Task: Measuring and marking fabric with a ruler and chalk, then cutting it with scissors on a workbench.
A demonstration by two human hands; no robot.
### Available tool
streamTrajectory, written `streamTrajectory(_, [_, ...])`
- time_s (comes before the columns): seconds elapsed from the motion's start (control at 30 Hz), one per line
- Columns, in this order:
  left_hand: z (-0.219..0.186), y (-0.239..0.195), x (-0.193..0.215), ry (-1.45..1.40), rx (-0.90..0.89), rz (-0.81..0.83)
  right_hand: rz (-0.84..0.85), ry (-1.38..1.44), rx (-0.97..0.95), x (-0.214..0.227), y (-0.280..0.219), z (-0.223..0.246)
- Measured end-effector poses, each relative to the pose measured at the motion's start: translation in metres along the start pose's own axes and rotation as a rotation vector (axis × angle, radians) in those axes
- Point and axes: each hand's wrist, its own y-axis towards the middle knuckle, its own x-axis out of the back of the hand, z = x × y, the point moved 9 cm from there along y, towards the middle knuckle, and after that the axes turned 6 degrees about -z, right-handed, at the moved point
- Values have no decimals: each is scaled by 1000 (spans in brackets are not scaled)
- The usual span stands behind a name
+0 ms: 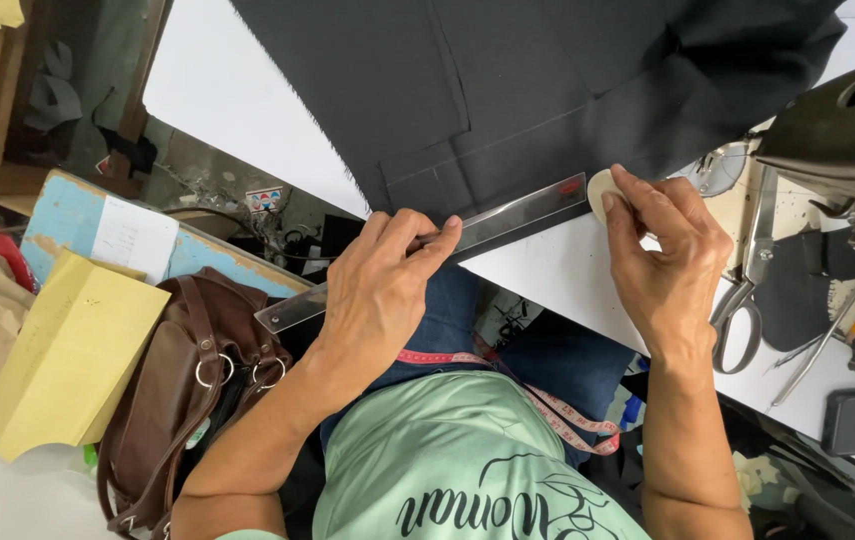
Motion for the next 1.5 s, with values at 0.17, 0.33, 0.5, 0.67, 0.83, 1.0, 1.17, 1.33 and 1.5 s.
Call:
streamTrajectory(0.17, [1, -1, -1, 21, 5, -9, 38, 5, 23, -6, 0, 2])
streamTrajectory(0.33, [2, -1, -2, 25, 7, 12, 34, -34, 90, -7, -1, 6])
streamTrajectory(0.5, [10, 4, -2, -68, 121, 41, 24, -44, 119, -8, -2, 7])
streamTrajectory(0.67, [-28, 39, -12, 106, 9, -131, 11, -39, 144, -8, -3, 10])
streamTrajectory(0.83, [-53, 60, -75, 424, -35, -88, -9, -90, 161, -10, -6, 10])
streamTrajectory(1.0, [-72, 65, -72, 563, -54, -93, 0, -86, 198, -10, -3, 11])
streamTrajectory(1.17, [-79, 70, -59, 673, -93, -146, 61, -117, 231, -8, -2, 17])
streamTrajectory(1.33, [-70, 68, -66, 547, -97, -131, 119, -28, 16, 11, 1, 7])
streamTrajectory(1.5, [-32, 60, -49, 115, -64, -157, -117, -33, 87, 43, -17, -5])
